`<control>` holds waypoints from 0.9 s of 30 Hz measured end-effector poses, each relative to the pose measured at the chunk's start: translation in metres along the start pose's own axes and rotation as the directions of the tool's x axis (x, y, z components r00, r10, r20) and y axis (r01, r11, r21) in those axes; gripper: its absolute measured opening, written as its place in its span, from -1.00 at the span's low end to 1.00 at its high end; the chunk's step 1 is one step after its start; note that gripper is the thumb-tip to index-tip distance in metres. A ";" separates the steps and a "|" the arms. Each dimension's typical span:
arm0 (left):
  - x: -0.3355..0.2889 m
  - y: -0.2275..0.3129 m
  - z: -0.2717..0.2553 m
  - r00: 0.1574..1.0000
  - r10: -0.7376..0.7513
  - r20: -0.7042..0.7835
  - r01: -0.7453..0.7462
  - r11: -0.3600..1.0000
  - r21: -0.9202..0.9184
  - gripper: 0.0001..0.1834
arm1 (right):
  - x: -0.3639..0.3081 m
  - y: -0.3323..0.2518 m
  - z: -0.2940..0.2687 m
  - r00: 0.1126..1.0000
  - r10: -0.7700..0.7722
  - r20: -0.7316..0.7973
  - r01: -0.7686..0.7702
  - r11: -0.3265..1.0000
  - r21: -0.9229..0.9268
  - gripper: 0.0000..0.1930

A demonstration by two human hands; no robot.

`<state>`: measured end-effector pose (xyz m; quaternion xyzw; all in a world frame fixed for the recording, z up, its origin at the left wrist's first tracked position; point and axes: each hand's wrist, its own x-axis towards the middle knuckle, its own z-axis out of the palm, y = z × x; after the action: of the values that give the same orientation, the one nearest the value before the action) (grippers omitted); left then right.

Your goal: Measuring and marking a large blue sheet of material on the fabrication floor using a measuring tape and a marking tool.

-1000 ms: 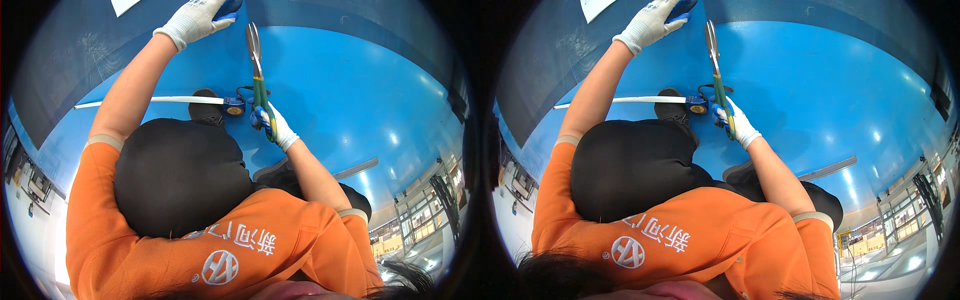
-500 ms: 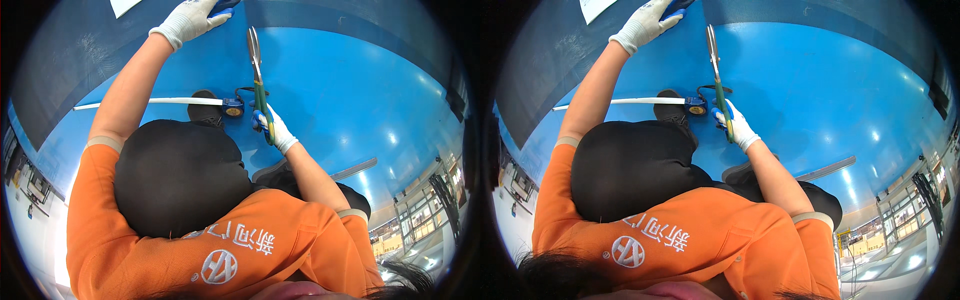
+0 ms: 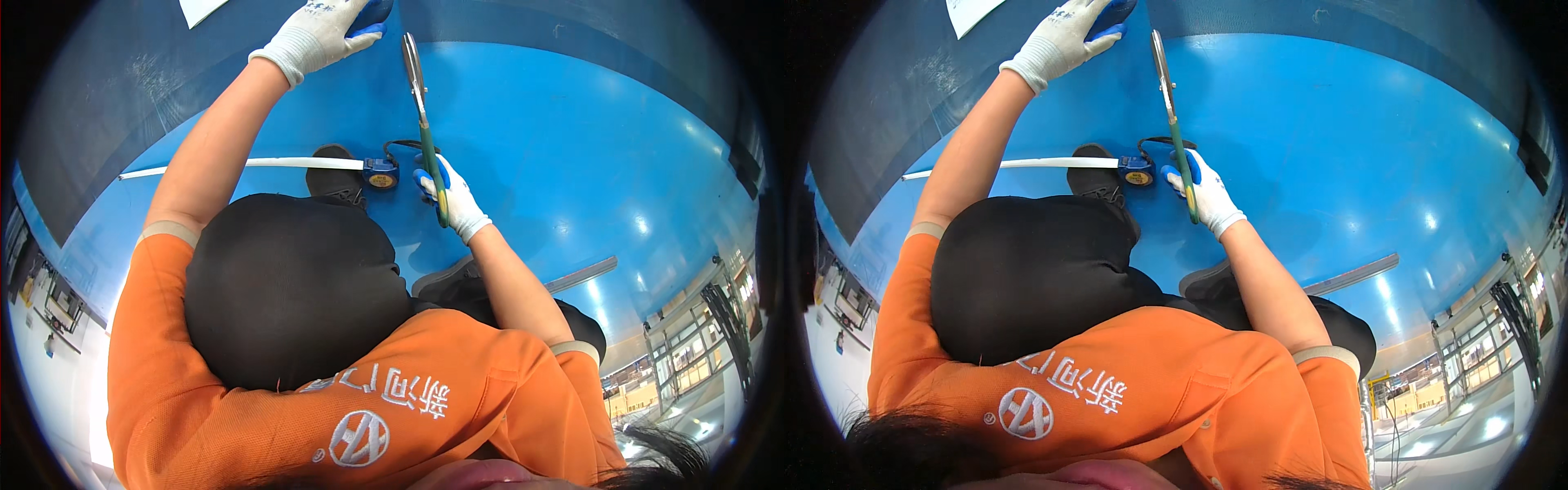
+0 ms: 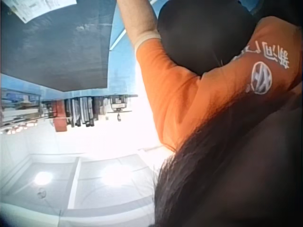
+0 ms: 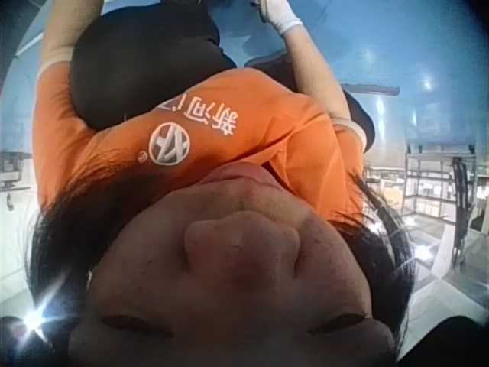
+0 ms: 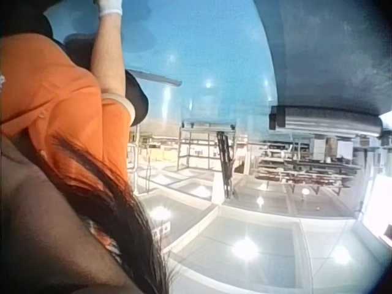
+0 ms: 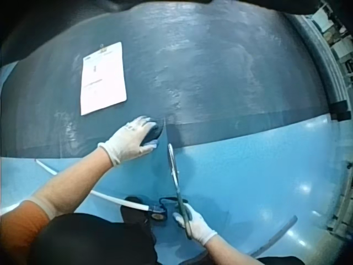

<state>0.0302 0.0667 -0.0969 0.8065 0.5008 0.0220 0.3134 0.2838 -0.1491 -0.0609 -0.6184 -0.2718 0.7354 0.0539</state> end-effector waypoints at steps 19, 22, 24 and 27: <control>0.000 0.005 0.001 0.996 0.078 -0.032 -0.077 0.996 0.048 -0.42 | 0.001 -0.003 0.001 0.999 0.016 -0.033 -0.015 1.000 0.025 -0.60; 0.001 0.013 -0.004 0.999 0.036 0.027 -0.037 0.998 0.048 -0.45 | 0.001 -0.004 -0.001 1.000 0.012 -0.022 -0.010 0.998 0.063 -0.61; 0.000 0.032 -0.013 0.995 0.023 0.096 -0.049 0.961 0.273 -0.47 | 0.001 -0.004 -0.005 0.999 0.042 -0.011 -0.042 0.997 0.059 -0.61; -0.001 0.043 -0.016 0.988 -0.003 0.154 -0.073 0.872 0.483 -0.49 | 0.004 -0.004 -0.007 0.998 0.070 -0.002 -0.069 0.996 0.054 -0.62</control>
<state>0.0581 0.0606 -0.0608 0.8677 0.4504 -0.1600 0.1365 0.2885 -0.1417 -0.0627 -0.6272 -0.2302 0.7427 0.0453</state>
